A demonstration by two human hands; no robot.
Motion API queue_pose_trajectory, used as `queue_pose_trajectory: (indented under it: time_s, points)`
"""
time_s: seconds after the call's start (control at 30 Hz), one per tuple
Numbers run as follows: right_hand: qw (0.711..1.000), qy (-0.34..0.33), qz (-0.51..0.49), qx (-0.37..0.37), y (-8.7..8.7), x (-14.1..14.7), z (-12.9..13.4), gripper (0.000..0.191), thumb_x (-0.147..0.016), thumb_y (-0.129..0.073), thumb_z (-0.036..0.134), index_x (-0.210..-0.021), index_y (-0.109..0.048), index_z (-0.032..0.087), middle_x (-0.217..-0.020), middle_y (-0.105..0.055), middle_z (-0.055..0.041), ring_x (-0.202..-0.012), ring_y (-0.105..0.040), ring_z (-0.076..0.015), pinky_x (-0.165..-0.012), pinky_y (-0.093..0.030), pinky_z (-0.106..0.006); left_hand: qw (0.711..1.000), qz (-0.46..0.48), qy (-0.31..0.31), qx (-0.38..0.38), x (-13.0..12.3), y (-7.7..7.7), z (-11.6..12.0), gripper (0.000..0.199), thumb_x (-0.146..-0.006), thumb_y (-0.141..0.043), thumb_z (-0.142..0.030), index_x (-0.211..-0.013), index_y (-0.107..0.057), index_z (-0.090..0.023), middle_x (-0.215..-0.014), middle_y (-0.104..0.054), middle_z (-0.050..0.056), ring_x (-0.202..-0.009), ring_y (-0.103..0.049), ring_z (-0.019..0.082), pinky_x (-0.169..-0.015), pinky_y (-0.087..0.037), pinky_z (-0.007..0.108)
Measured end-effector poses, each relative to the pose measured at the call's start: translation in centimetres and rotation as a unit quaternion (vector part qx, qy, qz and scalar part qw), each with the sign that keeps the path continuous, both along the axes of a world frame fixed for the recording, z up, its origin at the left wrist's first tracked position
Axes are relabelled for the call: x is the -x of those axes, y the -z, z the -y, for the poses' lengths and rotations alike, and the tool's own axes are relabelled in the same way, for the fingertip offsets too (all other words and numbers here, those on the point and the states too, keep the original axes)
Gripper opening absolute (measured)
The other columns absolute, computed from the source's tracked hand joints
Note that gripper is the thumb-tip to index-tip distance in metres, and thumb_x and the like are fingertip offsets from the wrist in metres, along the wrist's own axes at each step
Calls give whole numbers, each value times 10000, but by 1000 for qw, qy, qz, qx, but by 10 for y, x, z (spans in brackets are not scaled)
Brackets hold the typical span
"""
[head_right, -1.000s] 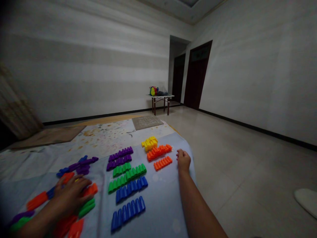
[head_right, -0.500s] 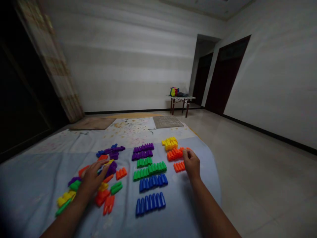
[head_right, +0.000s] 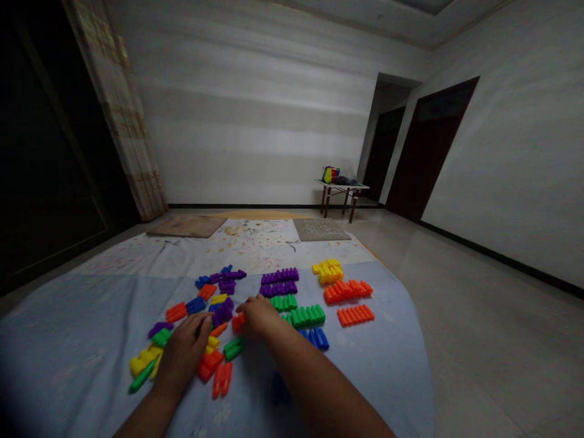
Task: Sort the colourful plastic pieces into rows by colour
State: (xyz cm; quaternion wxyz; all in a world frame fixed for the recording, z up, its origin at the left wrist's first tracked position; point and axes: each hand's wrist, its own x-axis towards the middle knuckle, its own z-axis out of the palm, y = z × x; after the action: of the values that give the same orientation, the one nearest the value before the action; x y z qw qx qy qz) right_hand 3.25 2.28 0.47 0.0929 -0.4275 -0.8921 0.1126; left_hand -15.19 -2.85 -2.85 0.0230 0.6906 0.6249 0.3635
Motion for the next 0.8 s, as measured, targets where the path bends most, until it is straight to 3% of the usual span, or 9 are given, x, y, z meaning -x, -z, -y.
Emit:
queue_pose_trajectory:
  time_s: [0.17,0.3,0.4,0.5,0.67,0.8]
  points:
    - [999,-9,40,-3,9,12,-11,340,-698,-614,299,-1024,-649,209,-980,-658,-93,-885,-589,-262,-770,-442,-364,1000,0,2,7,4,5,-6,349,-855,-325,-401,-928,-589,-184,-962,-645,70,-942,-575,188,-880,-425,310]
    - [1000,18,-12,-11,6,-7,-6,448,-706,-635,388,-1127,-590,242,-1049,-629,-68,-944,-573,-233,-801,-438,-321,1000,-8,11,25,9,11,-12,354,-839,-338,-425,-921,-593,-193,-956,-651,69,-941,-580,201,-875,-433,325]
    - [990,57,-128,-28,-2,-49,7,514,-703,-663,304,-1197,-532,251,-1135,-580,-56,-1022,-536,-197,-867,-414,-293,1000,-10,9,28,12,13,-14,352,-820,-354,-443,-912,-599,-208,-956,-657,63,-942,-584,215,-879,-439,343]
    - [972,116,-199,-37,-6,-109,21,498,-707,-652,215,-1190,-535,238,-1127,-578,-52,-1044,-517,-181,-917,-391,-307,1000,-6,7,30,14,16,-16,363,-805,-358,-452,-908,-604,-205,-962,-658,70,-952,-582,231,-895,-436,371]
    - [955,239,-172,-22,1,-212,32,485,-675,-629,173,-1157,-571,186,-1171,-569,-91,-1046,-522,-214,-930,-381,-370,999,-4,16,27,16,22,-22,365,-788,-369,-476,-887,-607,-219,-951,-664,62,-945,-581,238,-893,-445,385]
    - [940,303,-153,-16,6,-265,32,462,-630,-600,124,-1086,-622,199,-1114,-611,-72,-993,-546,-225,-905,-391,-394,1000,-10,11,23,19,26,-27,360,-790,-362,-466,-871,-609,-216,-952,-664,71,-942,-579,245,-893,-449,414]
